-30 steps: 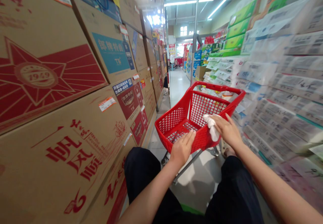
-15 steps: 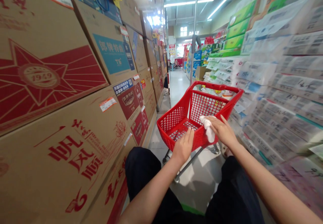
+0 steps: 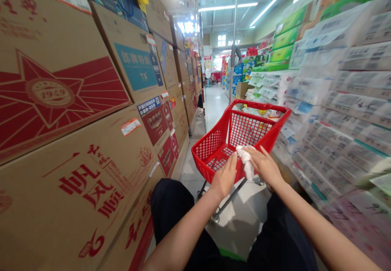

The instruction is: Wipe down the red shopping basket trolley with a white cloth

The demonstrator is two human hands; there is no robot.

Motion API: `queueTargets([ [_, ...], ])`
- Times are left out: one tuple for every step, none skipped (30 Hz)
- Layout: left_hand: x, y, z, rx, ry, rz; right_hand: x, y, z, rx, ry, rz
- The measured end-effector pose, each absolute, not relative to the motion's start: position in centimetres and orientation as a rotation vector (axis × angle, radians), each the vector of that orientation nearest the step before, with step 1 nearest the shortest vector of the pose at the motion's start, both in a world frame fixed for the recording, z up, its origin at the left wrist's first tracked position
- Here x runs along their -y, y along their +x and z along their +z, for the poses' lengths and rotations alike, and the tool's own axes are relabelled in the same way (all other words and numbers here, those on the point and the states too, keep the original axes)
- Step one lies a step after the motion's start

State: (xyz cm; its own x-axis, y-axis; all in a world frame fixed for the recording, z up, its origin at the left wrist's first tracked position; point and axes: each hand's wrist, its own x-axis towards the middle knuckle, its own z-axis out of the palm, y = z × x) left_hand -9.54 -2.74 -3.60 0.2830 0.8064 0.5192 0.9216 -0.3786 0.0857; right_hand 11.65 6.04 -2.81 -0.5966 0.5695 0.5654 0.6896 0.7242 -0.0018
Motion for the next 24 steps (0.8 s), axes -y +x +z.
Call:
queueTargets([
  [2.7, -10.3, -3.3, 1.534, -2.403, -0.756, -6.9, 12.3, -2.5, 2.372, -0.992, -0.285],
  [2.7, -11.2, -3.1, 1.463, -2.48, -0.771, -7.6, 12.8, -2.4, 2.36, -1.028, -0.277],
  [2.6, -12.1, -2.8, 1.402, -2.532, -0.766, -8.1, 13.1, -2.3, 2.347, -1.057, -0.27],
  [2.5, -13.0, -2.7, 1.351, -2.56, -0.734, -8.4, 13.2, -2.3, 2.333, -1.082, -0.267],
  [2.4, -13.8, -2.6, 1.332, -2.567, -0.703, -8.4, 13.0, -2.5, 2.316, -1.101, -0.269],
  [2.3, -14.5, -2.7, 1.332, -2.567, -0.682, -8.1, 12.6, -2.8, 2.299, -1.111, -0.277],
  [2.1, -14.9, -2.9, 1.348, -2.561, -0.665, -7.6, 12.1, -3.1, 2.284, -1.11, -0.289],
  [1.9, -15.1, -3.1, 1.378, -2.55, -0.656, -6.8, 11.4, -3.4, 2.277, -1.098, -0.304],
  [1.7, -15.1, -3.3, 1.415, -2.534, -0.649, -5.9, 10.6, -3.7, 2.278, -1.074, -0.319],
  [1.5, -15.0, -3.5, 1.452, -2.514, -0.641, -5.0, 9.7, -4.0, 2.29, -1.039, -0.331],
  [1.4, -14.7, -3.7, 1.488, -2.489, -0.629, -4.1, 9.0, -4.2, 2.307, -0.997, -0.337],
  [1.3, -14.4, -3.8, 1.519, -2.463, -0.611, -3.3, 8.4, -4.3, 2.328, -0.952, -0.338],
  [1.3, -14.0, -3.8, 1.543, -2.44, -0.589, -2.6, 8.0, -4.3, 2.353, -0.908, -0.335],
  [1.3, -13.7, -3.7, 1.562, -2.422, -0.569, -2.3, 7.9, -4.3, 2.381, -0.871, -0.331],
  [1.3, -13.3, -3.6, 1.577, -2.407, -0.553, -2.2, 8.1, -4.1, 2.41, -0.844, -0.326],
  [1.4, -12.9, -3.5, 1.589, -2.393, -0.543, -2.4, 8.5, -3.8, 2.433, -0.834, -0.324],
  [1.6, -12.5, -3.3, 1.598, -2.38, -0.538, -2.9, 9.2, -3.5, 2.44, -0.848, -0.324],
  [1.8, -12.1, -3.2, 1.603, -2.368, -0.538, -3.5, 10.0, -3.2, 2.432, -0.881, -0.327],
  [2.0, -11.7, -3.1, 1.608, -2.356, -0.541, -4.3, 10.9, -3.0, 2.41, -0.926, -0.33],
  [2.2, -11.2, -3.0, 1.614, -2.344, -0.542, -5.0, 11.7, -2.7, 2.382, -0.973, -0.333],
  [2.3, -10.8, -2.9, 1.621, -2.333, -0.541, -5.5, 12.3, -2.6, 2.354, -1.013, -0.333],
  [2.4, -10.4, -2.9, 1.627, -2.322, -0.541, -5.8, 12.7, -2.6, 2.333, -1.04, -0.33],
  [2.5, -10.1, -2.9, 1.63, -2.309, -0.542, -5.8, 12.8, -2.6, 2.32, -1.051, -0.326],
  [2.6, -9.8, -2.9, 1.628, -2.293, -0.548, -5.5, 12.7, -2.8, 2.314, -1.048, -0.32],
])
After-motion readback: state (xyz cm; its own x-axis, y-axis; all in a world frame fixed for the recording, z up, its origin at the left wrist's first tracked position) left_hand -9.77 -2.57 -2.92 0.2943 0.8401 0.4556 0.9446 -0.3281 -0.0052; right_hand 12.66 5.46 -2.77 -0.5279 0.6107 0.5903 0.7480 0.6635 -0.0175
